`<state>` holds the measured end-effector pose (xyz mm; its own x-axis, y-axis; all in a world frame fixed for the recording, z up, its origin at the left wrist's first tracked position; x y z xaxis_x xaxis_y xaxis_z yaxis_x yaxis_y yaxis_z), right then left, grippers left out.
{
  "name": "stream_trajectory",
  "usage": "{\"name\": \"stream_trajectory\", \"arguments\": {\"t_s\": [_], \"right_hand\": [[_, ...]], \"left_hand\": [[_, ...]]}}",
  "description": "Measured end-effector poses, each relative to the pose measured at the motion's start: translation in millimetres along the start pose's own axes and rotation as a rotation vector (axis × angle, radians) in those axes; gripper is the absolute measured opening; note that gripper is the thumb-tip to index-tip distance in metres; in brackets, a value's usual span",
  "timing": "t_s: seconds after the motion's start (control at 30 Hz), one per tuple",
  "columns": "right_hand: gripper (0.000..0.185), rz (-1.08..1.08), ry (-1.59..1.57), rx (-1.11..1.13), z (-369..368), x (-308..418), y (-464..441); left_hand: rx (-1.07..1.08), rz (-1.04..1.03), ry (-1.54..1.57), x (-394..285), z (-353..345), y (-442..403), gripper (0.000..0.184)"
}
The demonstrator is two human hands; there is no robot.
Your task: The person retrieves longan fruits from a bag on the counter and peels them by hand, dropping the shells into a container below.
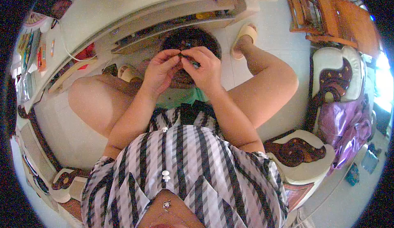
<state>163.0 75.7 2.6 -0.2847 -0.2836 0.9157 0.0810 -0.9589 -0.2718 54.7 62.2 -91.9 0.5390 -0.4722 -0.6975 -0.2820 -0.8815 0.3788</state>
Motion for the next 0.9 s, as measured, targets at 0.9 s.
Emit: {"name": "stream_trajectory", "arguments": {"t_s": [0.9], "right_hand": [[0.013,-0.584,-0.504,0.078,-10,-59,19]], "left_hand": [[-0.034,0.117,-0.216,-1,10,7,0.012]]}}
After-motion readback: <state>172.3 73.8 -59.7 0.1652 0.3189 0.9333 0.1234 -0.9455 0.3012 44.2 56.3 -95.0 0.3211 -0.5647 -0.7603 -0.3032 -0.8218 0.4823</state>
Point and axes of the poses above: each hand's wrist, its own y-axis away from the middle knuckle, its own z-axis out of the back of the hand, x = y × z, the point moved 9 cm from there along -y, towards the middle knuckle, and after that the axes turned 15 degrees about -y, right-handed, at the moved point
